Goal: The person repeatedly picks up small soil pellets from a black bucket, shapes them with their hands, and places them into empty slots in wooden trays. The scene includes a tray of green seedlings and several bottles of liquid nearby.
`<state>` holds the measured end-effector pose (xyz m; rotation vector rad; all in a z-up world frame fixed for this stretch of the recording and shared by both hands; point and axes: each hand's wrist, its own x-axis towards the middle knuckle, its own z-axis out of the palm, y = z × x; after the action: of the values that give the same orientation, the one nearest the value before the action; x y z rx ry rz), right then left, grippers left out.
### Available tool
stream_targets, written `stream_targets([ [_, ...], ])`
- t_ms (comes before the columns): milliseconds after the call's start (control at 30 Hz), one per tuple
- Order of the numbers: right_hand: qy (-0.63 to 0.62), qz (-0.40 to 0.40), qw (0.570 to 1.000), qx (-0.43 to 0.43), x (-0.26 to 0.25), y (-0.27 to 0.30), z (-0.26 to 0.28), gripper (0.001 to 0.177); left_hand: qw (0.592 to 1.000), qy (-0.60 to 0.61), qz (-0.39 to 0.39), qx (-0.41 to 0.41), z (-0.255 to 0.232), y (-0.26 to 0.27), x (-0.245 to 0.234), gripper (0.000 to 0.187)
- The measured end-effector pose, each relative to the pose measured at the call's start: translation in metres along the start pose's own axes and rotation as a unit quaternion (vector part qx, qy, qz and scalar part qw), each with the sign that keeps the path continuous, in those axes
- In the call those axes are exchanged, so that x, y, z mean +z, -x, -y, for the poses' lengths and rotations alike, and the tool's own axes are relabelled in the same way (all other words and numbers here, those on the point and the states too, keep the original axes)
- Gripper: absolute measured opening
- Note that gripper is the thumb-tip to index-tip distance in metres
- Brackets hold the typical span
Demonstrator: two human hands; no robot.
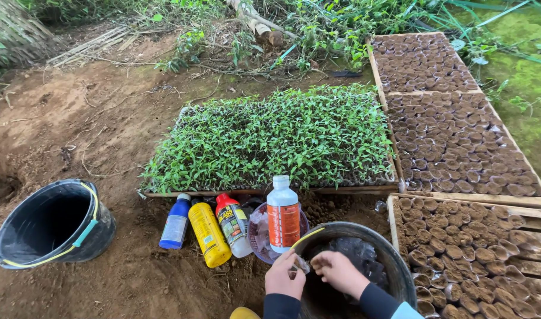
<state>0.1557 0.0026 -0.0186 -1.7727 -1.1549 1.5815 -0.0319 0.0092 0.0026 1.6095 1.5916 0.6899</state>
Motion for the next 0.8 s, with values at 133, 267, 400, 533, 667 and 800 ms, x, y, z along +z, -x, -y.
stream_targets([
  [133,0.192,-0.069,0.964,-0.171,0.038,-0.036,-0.085,0.044,0.999,0.004,-0.016,0.033,-0.004,0.003,-0.006,0.040],
  [267,0.168,-0.072,0.948,-0.260,0.066,-0.047,-0.122,0.056,0.997,0.011,-0.026,0.070,0.003,0.003,0.001,0.042],
  [400,0.178,-0.009,0.957,-0.230,0.086,-0.048,-0.150,0.076,0.995,0.004,-0.019,0.099,0.011,0.000,0.007,0.040],
  [533,0.206,0.054,0.964,-0.158,0.066,-0.026,-0.132,0.061,0.995,0.010,-0.009,0.097,0.003,0.001,0.008,0.040],
  [667,0.196,0.093,0.976,-0.009,0.050,-0.017,-0.120,0.025,0.998,0.001,0.049,0.031,-0.009,0.004,0.004,0.040],
  [800,0.157,-0.062,0.975,-0.142,0.050,-0.024,-0.101,0.041,0.998,0.024,-0.004,0.065,-0.005,0.002,0.002,0.039],
])
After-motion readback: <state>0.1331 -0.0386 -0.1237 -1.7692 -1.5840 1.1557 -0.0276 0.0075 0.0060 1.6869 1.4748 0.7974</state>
